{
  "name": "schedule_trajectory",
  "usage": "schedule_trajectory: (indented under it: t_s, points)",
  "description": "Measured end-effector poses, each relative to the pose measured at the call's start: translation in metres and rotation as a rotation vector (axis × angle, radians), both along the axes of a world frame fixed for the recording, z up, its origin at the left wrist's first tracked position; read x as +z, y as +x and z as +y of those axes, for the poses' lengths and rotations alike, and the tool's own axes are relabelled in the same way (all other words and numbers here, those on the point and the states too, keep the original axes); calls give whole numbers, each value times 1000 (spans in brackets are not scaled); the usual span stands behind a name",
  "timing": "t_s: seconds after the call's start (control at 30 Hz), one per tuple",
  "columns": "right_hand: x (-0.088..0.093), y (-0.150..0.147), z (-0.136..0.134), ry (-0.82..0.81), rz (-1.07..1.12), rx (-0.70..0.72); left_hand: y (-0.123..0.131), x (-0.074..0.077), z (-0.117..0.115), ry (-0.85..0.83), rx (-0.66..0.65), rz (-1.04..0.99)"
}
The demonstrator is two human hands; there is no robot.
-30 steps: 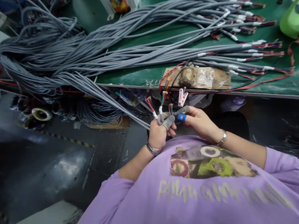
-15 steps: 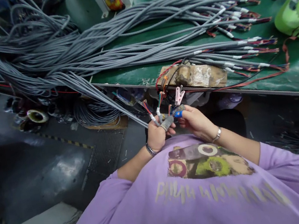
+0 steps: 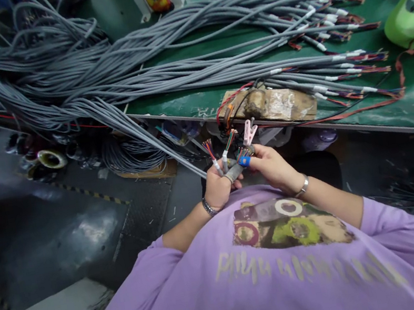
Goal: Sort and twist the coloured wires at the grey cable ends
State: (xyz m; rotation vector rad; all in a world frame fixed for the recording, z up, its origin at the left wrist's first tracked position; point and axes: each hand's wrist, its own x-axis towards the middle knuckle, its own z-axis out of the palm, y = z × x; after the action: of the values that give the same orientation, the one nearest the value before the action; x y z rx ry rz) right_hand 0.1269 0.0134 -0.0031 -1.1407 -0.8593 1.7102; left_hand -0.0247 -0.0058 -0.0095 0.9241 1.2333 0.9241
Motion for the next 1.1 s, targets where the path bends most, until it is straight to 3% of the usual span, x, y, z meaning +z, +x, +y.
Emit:
schedule_trajectory:
  t_s: [0.17,0.33,0.67,0.83,0.97,1.1]
  points:
    - [3,-2,0,-150,142,-22,-2,-1,2,36,-46,-4]
    - [-1,-1,-1,39,35,-53,-3,2,4,38,-186,19]
    - [-1,3,-6,10,59,-46,4,5,4,44,106,-68]
    - [-2,14,-9,-11,-4,70,3,7,6,30,165,-110]
    - [-1,27,-6,-72,28,111,0,8,5,12,129,-81]
    - [2,25,-2,-91,105,143,-2,7,3,6,-17,-23]
